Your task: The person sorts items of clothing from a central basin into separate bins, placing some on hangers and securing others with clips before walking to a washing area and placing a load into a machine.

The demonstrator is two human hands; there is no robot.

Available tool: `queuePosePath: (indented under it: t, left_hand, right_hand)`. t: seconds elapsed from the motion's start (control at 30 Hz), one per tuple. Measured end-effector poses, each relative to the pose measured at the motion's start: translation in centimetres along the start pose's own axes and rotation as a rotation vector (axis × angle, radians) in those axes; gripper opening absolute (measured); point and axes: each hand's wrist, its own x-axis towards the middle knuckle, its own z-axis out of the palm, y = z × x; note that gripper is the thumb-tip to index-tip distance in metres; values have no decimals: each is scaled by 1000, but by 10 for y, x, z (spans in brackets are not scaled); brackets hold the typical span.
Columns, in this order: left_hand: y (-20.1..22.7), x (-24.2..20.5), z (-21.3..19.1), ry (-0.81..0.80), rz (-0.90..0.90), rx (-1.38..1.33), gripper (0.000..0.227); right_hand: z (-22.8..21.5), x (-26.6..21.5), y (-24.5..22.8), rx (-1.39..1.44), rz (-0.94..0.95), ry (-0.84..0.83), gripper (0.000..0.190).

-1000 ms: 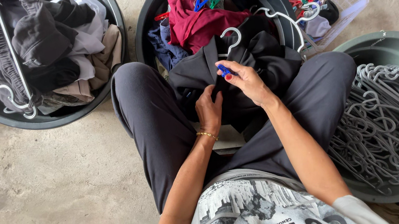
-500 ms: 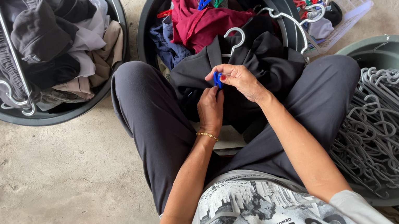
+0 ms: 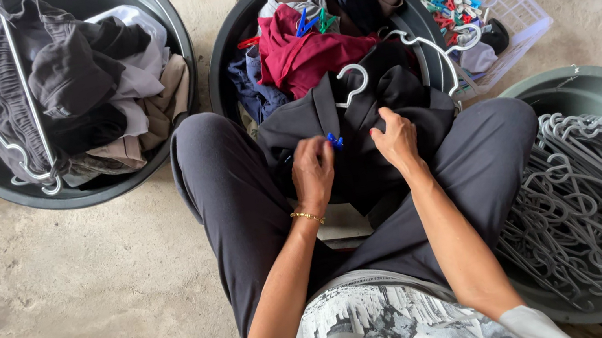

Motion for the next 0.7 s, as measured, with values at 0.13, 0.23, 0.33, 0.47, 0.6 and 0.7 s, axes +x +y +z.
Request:
queuePosePath:
  t: [0.13,0.23,0.33,0.47,0.6,0.7]
  left_hand:
    - [14,17,-23,242,271,259,59]
    - [30,31,-47,192,503,347,66]
    - [55,42,-63,-373,198,180,36]
    - [90,37,-80,-264,170,57,29]
    - [103,31,-107,-256,43,-266,24]
    - [107,38,-127,-211,-9,-605,15]
  right_hand:
    - [-38,3,-12,344,-98,-73,26]
    - [-93,11,-29,248,-328,-41,24]
    - [-129,19,-49,208,-408,156,27]
    - [-129,25,-38,172,-390,436,60]
    - [-81,37,30,826,-26,338,58]
    - [-25,45,82,1397,623,-149,62]
